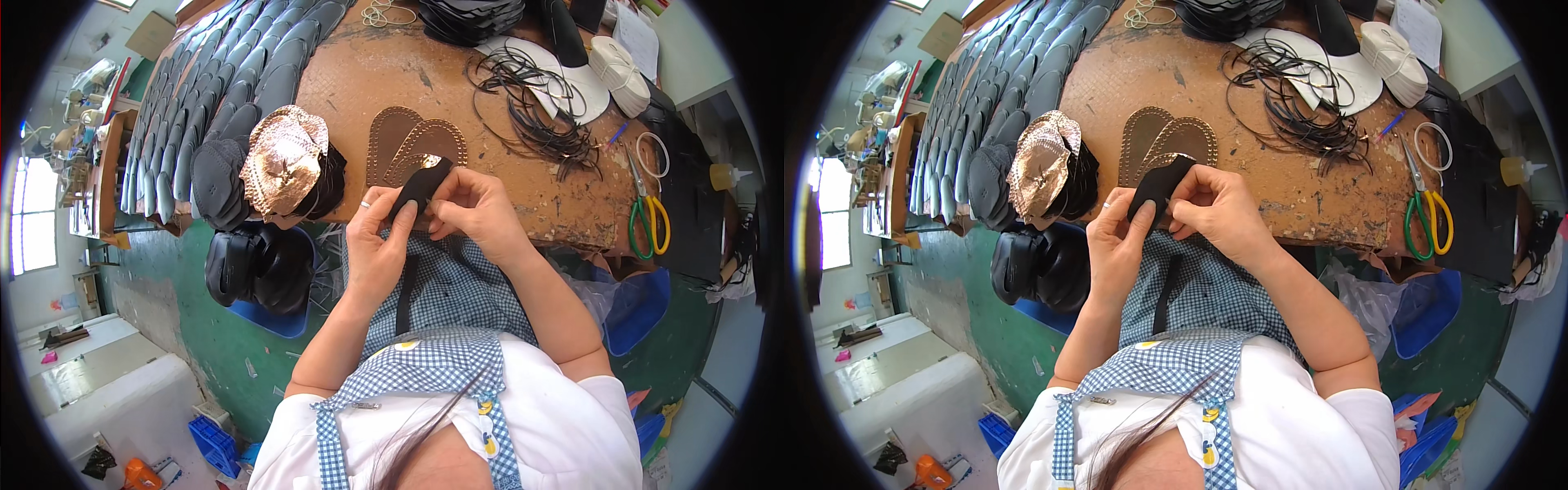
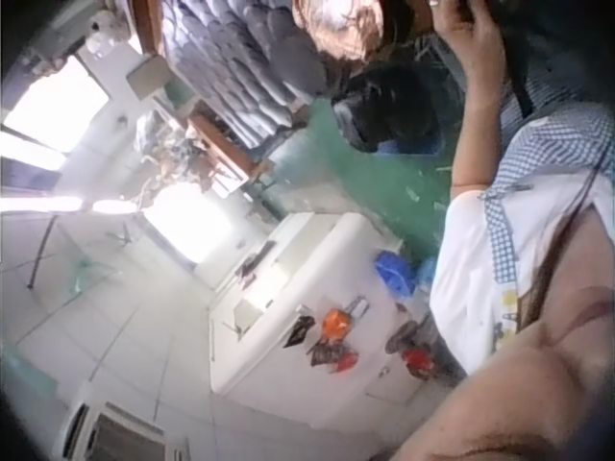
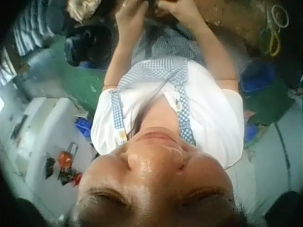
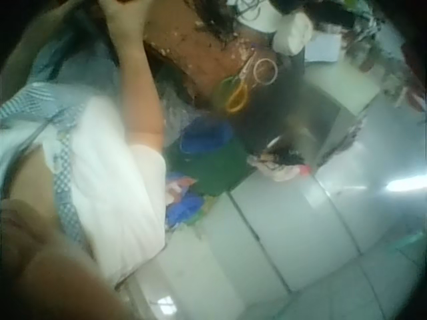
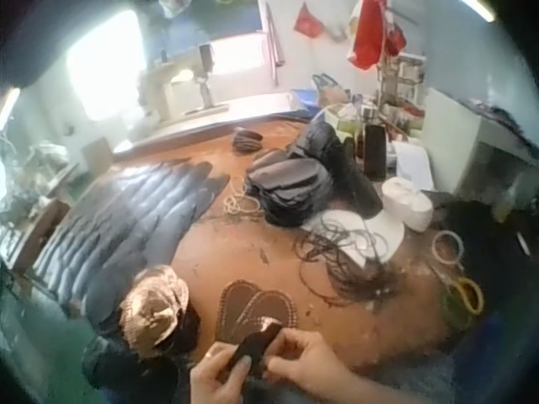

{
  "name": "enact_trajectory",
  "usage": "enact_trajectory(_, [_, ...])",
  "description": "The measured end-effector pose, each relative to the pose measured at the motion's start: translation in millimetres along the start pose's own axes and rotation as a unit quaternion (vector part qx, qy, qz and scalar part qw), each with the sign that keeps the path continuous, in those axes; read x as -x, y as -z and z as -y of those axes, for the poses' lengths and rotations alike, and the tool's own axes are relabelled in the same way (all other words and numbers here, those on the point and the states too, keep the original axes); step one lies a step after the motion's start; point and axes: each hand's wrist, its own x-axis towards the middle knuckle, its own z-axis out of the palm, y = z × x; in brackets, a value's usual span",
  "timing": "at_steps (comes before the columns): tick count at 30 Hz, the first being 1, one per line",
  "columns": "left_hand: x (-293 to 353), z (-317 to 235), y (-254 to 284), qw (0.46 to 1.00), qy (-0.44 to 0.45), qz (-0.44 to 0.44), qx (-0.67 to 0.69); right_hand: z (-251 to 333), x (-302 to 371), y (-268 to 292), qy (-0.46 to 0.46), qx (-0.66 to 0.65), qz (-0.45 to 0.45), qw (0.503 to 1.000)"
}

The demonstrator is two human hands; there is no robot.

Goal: The person assembles shoe components by positioning black inner patches onto perforated leather pieces and pressing them together by hand.

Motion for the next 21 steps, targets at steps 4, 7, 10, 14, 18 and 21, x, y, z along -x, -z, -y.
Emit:
enact_trajectory(4, [-1,-2,-1,1.0,-0.007,0.005,0.006,0,-1,1,0.001,0.004,0.003,1.0])
enact_trajectory(7, [-1,-8,-3,0.999,-0.022,0.017,-0.034,4,-1,0,-0.007,0.011,-0.012,1.0])
enact_trajectory(10, [0,-12,-5,1.0,-0.007,0.023,-0.015,2,0,1,0.001,0.028,-0.023,0.999])
enact_trajectory(14, [-2,-5,0,0.999,0.022,0.037,0.021,-7,0,-5,0.047,0.046,-0.03,0.997])
enact_trajectory(18, [-5,-4,-4,0.983,0.109,0.0,0.146,-9,4,-11,0.092,0.089,-0.039,0.991])
enact_trajectory(21, [-8,-3,2,0.975,0.136,-0.005,0.173,-12,6,-8,0.132,0.071,-0.018,0.989])
